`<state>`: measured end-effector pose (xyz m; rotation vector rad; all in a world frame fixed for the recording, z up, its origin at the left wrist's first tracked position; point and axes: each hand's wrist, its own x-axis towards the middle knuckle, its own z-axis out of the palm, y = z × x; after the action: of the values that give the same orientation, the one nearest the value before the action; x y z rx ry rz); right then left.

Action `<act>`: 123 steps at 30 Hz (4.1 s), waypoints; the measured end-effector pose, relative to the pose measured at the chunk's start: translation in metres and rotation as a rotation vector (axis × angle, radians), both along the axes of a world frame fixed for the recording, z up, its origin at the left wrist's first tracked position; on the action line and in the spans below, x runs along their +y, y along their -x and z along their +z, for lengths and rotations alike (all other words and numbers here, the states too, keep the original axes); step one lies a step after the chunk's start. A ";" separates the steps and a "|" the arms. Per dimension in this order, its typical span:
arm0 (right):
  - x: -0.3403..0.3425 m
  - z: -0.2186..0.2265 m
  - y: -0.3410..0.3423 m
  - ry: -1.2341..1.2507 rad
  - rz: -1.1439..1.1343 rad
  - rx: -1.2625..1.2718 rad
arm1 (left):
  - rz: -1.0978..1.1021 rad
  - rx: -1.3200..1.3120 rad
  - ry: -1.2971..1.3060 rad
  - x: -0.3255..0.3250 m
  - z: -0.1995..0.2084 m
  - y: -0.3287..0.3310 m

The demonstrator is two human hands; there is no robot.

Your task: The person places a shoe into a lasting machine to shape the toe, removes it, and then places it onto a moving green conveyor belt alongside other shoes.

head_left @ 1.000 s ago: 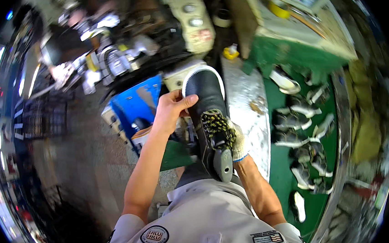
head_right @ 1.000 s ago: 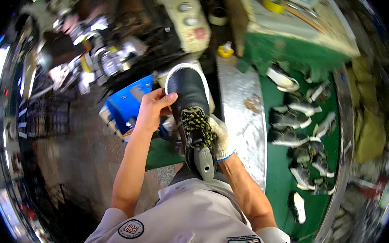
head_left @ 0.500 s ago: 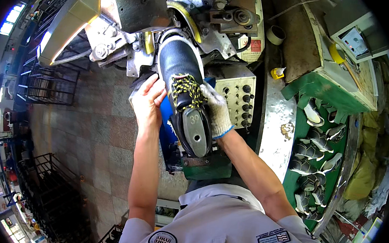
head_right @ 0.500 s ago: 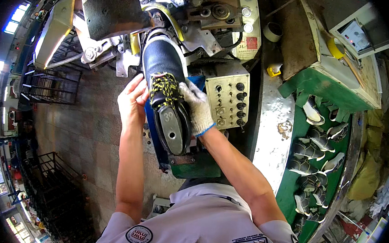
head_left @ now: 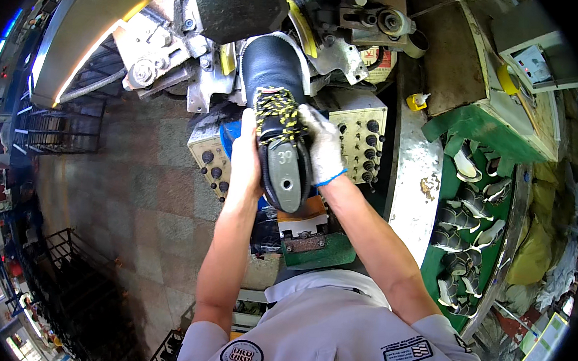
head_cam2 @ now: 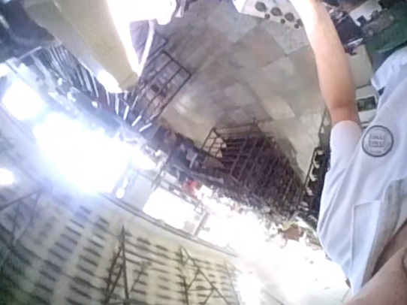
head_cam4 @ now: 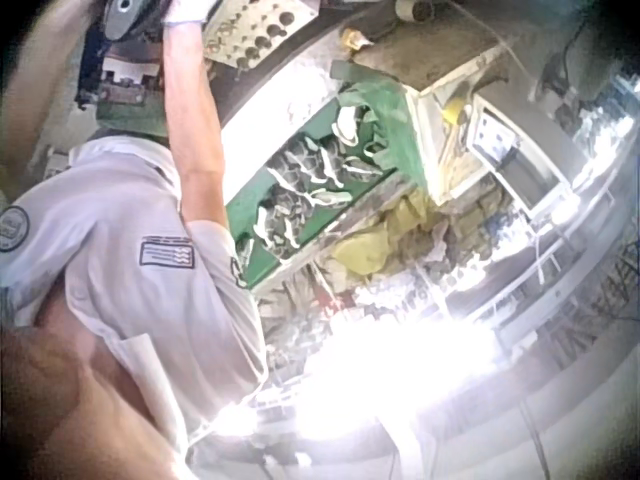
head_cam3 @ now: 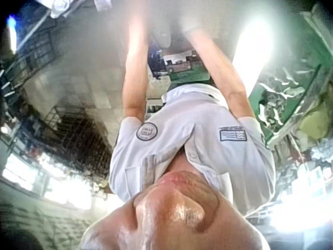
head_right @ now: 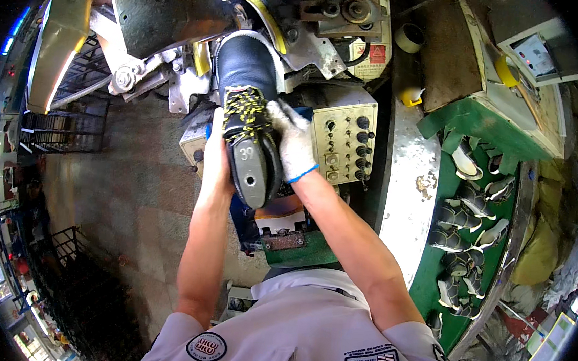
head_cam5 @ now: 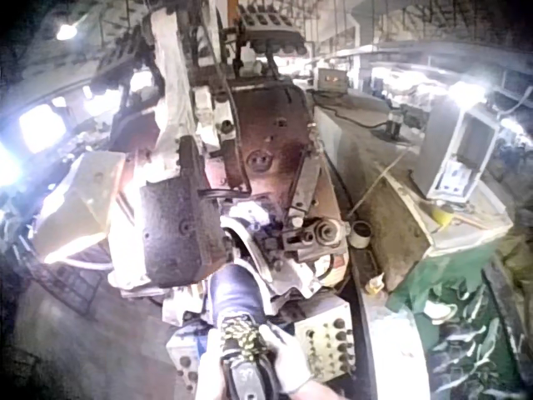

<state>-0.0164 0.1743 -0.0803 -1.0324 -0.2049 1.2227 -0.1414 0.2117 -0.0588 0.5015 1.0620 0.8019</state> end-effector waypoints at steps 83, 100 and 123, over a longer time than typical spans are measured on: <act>-0.168 0.108 0.033 -0.282 0.246 -0.067 | -0.110 1.155 -1.178 -0.231 0.145 0.051; -0.583 -0.054 -0.299 0.612 -0.243 -0.625 | -0.465 0.716 -1.206 -0.241 0.030 -0.162; -0.764 -0.171 -0.368 0.641 -1.168 0.010 | -0.414 1.311 -0.935 -0.036 0.023 0.025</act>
<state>0.3520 -0.5898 -0.2515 -1.3705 0.7660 0.1885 -0.1662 0.1753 -0.0358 2.1652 1.6072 0.4955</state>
